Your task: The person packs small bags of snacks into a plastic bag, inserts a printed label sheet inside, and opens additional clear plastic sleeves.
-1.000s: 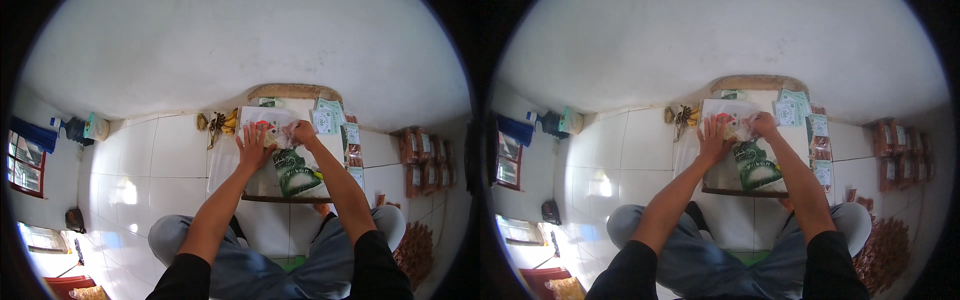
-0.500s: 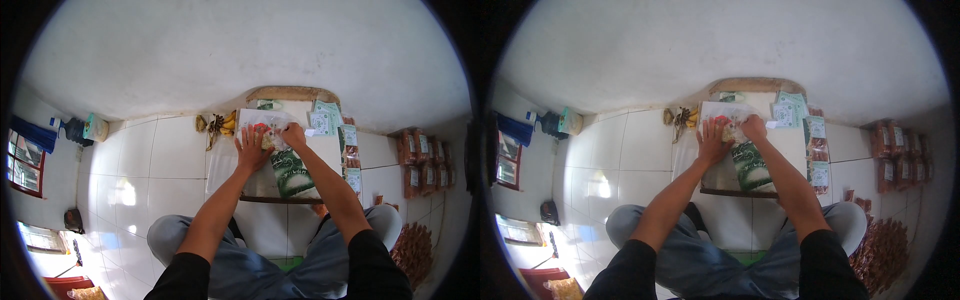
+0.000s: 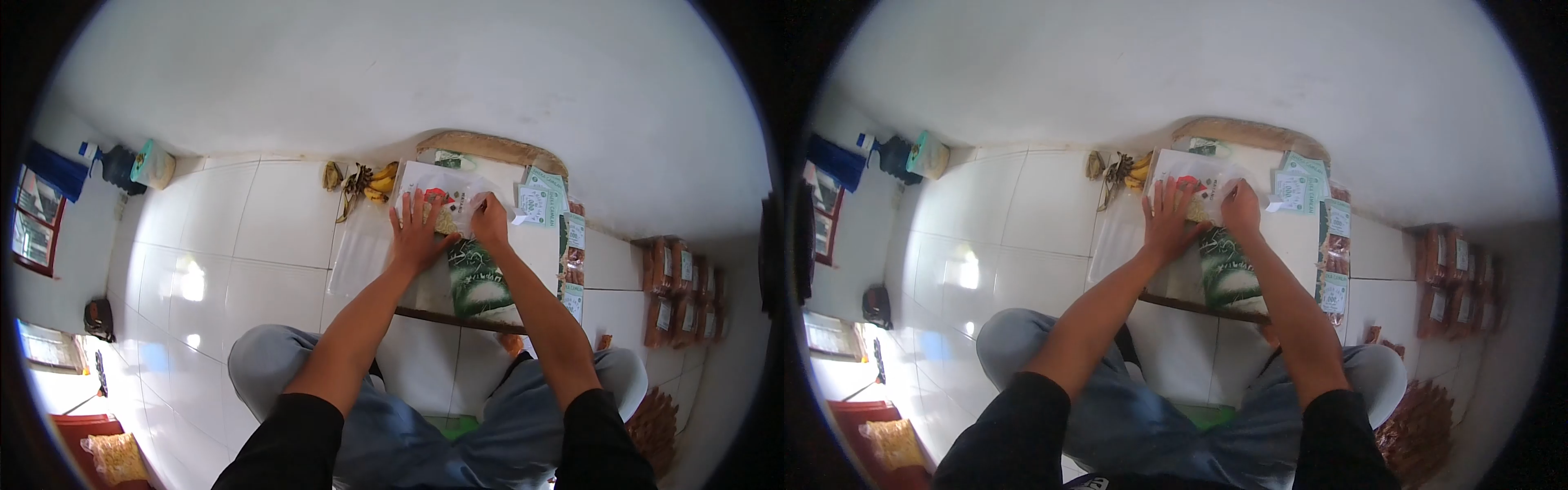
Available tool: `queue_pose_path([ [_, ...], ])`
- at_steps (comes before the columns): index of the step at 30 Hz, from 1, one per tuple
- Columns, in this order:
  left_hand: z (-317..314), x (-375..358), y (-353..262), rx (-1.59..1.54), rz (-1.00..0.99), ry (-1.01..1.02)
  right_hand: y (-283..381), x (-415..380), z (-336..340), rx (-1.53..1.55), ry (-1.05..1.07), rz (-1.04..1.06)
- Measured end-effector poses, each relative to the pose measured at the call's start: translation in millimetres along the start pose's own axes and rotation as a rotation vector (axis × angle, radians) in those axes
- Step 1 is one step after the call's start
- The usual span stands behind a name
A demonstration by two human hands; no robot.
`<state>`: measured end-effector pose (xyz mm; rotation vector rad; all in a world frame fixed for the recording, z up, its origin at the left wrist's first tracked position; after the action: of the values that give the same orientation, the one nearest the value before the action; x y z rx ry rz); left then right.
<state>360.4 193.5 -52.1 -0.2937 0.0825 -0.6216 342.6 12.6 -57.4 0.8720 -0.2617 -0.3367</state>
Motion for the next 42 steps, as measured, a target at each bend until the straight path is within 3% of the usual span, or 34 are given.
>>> queue_pose_path([
  [6, 0.1, -2.4, 2.1, -0.037, 0.001, -0.038, -11.1, 18.5, 0.1, 0.236, 0.085, 0.179],
  [8, -1.3, -2.6, 2.9, -0.037, 0.0, -0.05, -28.2, 20.9, -7.7, 0.27, 0.276, -0.117],
  [9, -1.3, -2.9, 2.3, -0.03, -0.007, -0.062, -18.6, 19.8, 0.7, 0.264, 0.28, -0.117],
  [11, -0.5, -3.2, 2.7, -0.033, -0.01, -0.072, -16.5, 10.9, -5.4, 0.36, 0.551, -0.375],
  [15, 1.1, -3.3, 3.1, -0.044, -0.018, -0.055, -13.5, 11.3, -13.4, 0.333, 0.621, -0.412],
  [18, 3.3, -3.8, 1.5, -0.04, -0.022, -0.063, 0.0, 8.8, -7.2, 0.159, 0.458, -0.332],
  [20, 4.2, -3.0, 1.1, -0.036, -0.019, -0.055, -2.4, 14.6, -2.4, -0.137, 0.268, -0.251],
  [29, 6.9, -4.8, 0.8, -0.037, 0.005, -0.082, 6.7, 14.6, -2.1, -0.282, 0.174, -0.218],
  [32, 5.2, -4.3, 1.4, -0.03, 0.012, -0.097, 13.1, 8.0, 3.6, -0.153, 0.023, -0.131],
  [35, 3.9, -3.2, 2.1, -0.021, 0.019, -0.103, -4.3, 10.9, 0.1, -0.151, 0.033, -0.241],
  [42, 3.6, -4.4, 3.7, -0.069, 0.006, -0.124, -34.1, 17.0, 0.6, -0.049, 0.02, -0.216],
])
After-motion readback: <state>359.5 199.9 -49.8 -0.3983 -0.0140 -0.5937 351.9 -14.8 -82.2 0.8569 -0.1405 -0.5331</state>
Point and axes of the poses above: each hand's wrist, its own x-axis towards the middle knuckle, its own z-axis out of the back of the hand, y = z × x, the point moved 7 cm from there along x, towards the middle knuckle, and after that the axes turned 10 degrees about y, right-handed, at the moved point
